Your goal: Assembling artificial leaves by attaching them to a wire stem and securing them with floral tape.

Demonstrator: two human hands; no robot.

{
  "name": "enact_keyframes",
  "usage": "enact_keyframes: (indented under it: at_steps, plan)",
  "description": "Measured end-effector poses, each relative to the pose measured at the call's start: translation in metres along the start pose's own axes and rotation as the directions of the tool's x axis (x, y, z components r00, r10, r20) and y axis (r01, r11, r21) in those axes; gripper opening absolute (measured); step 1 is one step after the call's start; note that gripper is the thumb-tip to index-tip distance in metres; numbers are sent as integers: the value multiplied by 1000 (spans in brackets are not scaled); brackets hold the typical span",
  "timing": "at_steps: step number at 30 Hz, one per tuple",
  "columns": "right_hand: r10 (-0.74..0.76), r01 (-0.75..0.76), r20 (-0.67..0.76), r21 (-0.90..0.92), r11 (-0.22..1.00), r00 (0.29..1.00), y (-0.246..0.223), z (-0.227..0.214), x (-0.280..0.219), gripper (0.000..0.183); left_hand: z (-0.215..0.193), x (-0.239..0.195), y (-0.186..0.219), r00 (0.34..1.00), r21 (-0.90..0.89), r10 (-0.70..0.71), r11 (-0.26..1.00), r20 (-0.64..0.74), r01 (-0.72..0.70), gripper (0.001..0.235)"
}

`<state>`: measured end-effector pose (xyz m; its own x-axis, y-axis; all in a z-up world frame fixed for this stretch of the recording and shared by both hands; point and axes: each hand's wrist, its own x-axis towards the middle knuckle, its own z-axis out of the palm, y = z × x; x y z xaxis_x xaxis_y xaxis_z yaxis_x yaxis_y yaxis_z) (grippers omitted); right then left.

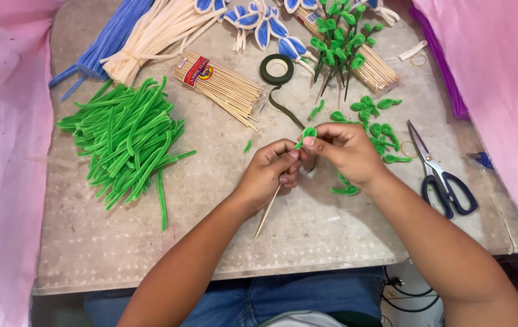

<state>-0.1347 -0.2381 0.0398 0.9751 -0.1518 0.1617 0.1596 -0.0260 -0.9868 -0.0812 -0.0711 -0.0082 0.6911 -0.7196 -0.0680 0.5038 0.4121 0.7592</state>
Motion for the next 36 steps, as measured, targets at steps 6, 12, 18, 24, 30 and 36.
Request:
enact_keyframes:
  at_steps: [6,12,18,24,30,36]
  plan:
    - [-179,186,52,-175,967,982,2,-3,3,3,13,-9,9,998,65,48,997,-43,-46,15]
    - [-216,225,66,-192,955,974,4,-11,13,4,31,-21,40,966,521,249,834,-66,-179,24]
    - [-277,289,115,-112,951,954,13,-13,16,7,29,-26,44,851,882,506,327,139,-339,22]
    - [-296,310,167,-64,949,941,16,-8,19,11,29,-31,46,745,936,579,-104,332,-336,23]
    - [-313,322,154,-36,946,937,30,-6,17,19,26,-31,46,636,886,617,-305,464,-350,26]
    - [-341,357,197,-49,933,919,19,-3,11,22,25,-30,43,571,851,631,-408,525,-331,21]
